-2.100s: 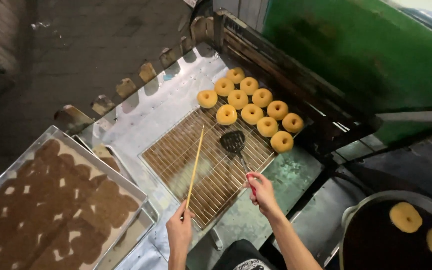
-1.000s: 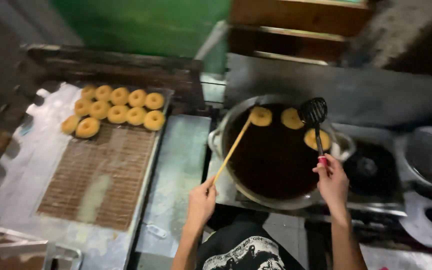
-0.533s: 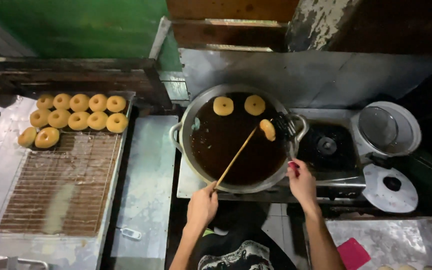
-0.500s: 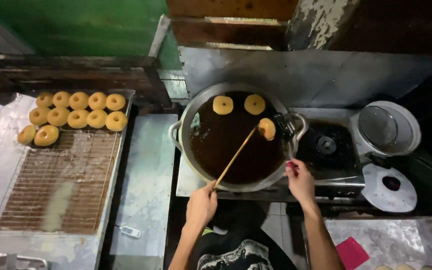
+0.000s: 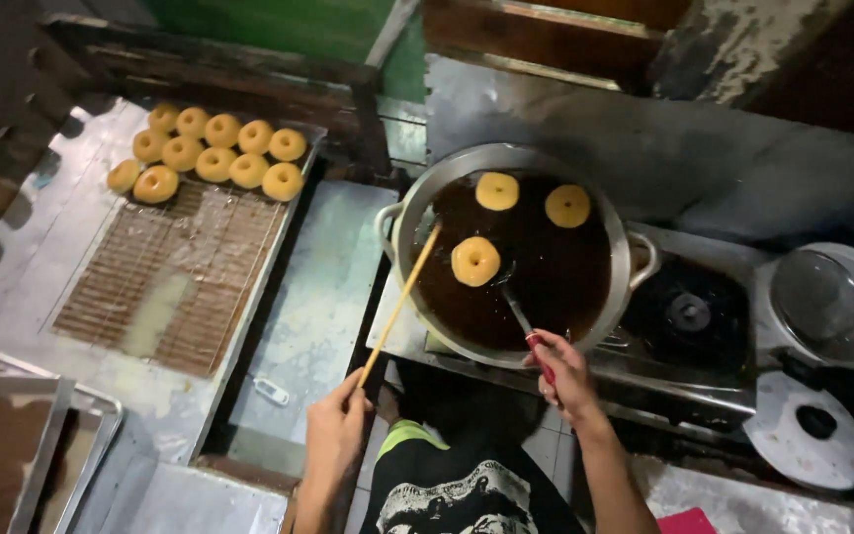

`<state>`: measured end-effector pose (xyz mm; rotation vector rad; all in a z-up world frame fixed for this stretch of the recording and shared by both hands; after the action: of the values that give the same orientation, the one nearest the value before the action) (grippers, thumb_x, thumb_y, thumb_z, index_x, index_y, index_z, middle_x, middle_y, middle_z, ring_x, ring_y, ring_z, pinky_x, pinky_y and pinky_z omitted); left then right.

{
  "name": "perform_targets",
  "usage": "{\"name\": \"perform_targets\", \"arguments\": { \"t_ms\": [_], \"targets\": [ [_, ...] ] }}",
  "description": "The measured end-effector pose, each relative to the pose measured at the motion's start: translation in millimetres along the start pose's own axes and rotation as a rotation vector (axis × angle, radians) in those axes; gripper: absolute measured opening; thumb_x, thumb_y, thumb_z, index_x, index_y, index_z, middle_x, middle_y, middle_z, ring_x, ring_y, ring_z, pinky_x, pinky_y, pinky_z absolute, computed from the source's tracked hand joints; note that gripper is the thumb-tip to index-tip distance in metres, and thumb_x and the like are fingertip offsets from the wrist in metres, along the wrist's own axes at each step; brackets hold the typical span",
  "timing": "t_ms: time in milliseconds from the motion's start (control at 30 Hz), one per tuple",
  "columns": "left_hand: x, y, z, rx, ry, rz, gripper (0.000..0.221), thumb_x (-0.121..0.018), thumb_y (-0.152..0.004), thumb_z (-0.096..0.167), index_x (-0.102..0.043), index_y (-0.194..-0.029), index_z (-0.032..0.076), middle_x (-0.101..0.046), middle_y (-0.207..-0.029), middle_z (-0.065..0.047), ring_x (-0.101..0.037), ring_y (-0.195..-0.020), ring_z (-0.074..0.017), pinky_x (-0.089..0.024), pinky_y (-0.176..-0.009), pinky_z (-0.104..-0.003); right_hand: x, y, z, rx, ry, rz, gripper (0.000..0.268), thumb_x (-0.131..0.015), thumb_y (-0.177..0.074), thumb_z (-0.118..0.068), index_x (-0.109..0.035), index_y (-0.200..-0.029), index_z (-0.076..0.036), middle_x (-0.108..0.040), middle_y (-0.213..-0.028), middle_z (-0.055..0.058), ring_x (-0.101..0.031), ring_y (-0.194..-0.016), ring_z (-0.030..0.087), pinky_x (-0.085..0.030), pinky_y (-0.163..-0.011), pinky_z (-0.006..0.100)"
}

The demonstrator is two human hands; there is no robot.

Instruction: Removing fried donuts from a pot of hot oil using a skimmer and a wooden stick and placing them on a cooling rack.

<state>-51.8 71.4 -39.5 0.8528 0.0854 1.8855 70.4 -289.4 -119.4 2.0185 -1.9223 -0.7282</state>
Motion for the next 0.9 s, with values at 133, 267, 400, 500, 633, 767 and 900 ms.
{"name": "perform_targets", "arguments": {
  "t_ms": [133, 267, 400, 500, 633, 767, 900],
  "targets": [
    [15, -3, -22, 0.022, 0.029, 0.099, 0.043, -0.057, -0.094, 0.023, -0.074, -0.133, 0.019, -0.077, -0.076, 0.001, -0.05, -0.055, -0.0107, -0.045, -0.057, -0.029, -37, 23, -13, -0.062, 0.126, -0.082, 0.05, -0.06, -0.098, -0.025, -0.055, -0.146, -0.01, -0.07, -0.091, 0.013, -0.046, -0.043, 0.008, -0.034, -0.034, 0.018],
    [20, -2, -22, 0.036, 0.083, 0.147, 0.043, -0.058, -0.095, 0.023, -0.074, -0.135, 0.02, -0.076, -0.075, 0.003, -0.043, -0.053, -0.0092, -0.041, -0.054, -0.028, -60, 44, -17, -0.037, 0.579, -0.026, 0.044, -0.053, -0.102, -0.024, -0.055, -0.146, -0.02, -0.075, -0.103, 0.01, -0.056, -0.07, 0.013, -0.044, -0.059, 0.025],
    [25, 1, -8, 0.045, 0.084, 0.139, 0.043, -0.058, -0.096, 0.022, -0.073, -0.135, 0.019, -0.075, -0.074, 0.003, -0.044, -0.054, -0.009, -0.041, -0.056, -0.027, -72, 55, -21, 0.057, 0.871, -0.029, 0.048, -0.055, -0.099, -0.033, -0.056, -0.146, -0.025, -0.081, -0.109, 0.009, -0.078, -0.102, 0.019, -0.062, -0.086, 0.032],
    [28, -12, -18, 0.041, 0.101, 0.14, 0.043, -0.057, -0.096, 0.023, -0.073, -0.135, 0.018, -0.075, -0.074, 0.004, -0.045, -0.054, -0.0079, -0.041, -0.058, -0.026, -76, 55, -32, -0.051, 0.849, -0.006, 0.046, -0.056, -0.099, -0.032, -0.06, -0.144, -0.028, -0.083, -0.103, 0.005, -0.076, -0.099, 0.018, -0.056, -0.089, 0.035],
    [48, -21, -14, 0.127, 0.127, 0.156, 0.043, -0.055, -0.097, 0.023, -0.073, -0.136, 0.021, -0.075, -0.075, 0.004, -0.043, -0.051, -0.0085, -0.041, -0.056, -0.027, -70, 18, -15, -0.096, 0.463, -0.051, 0.044, -0.06, -0.1, -0.02, -0.062, -0.143, -0.016, -0.076, -0.091, 0.016, -0.041, -0.042, 0.012, -0.028, -0.035, 0.023],
    [75, -43, -24, 0.121, 0.174, 0.234, 0.042, -0.056, -0.097, 0.022, -0.073, -0.135, 0.017, -0.071, -0.072, 0.006, -0.04, -0.053, -0.0092, -0.04, -0.057, -0.027, -113, -8, -29, -0.043, 0.176, -0.114, 0.045, -0.059, -0.097, -0.014, -0.06, -0.141, -0.003, -0.071, -0.085, 0.022, -0.033, -0.032, 0.011, -0.022, -0.027, 0.024],
    [110, -69, -48, 0.166, 0.216, 0.32, 0.043, -0.055, -0.096, 0.02, -0.073, -0.135, 0.019, -0.076, -0.076, 0.004, -0.041, -0.053, -0.0096, -0.041, -0.058, -0.029, -186, -42, -38, -0.066, 0.197, -0.215, 0.041, -0.057, -0.097, -0.012, -0.061, -0.137, -0.003, -0.07, -0.085, 0.021, -0.03, -0.03, 0.013, -0.015, -0.024, 0.026]
  ]
}}
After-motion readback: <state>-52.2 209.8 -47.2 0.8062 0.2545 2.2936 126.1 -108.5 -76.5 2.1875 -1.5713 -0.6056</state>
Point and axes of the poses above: each hand's wrist, its own y-axis away from the middle knuckle, its own x-axis out of the back of the hand, z = x × y, the point moved 7 cm from there along -y, towards the middle knuckle
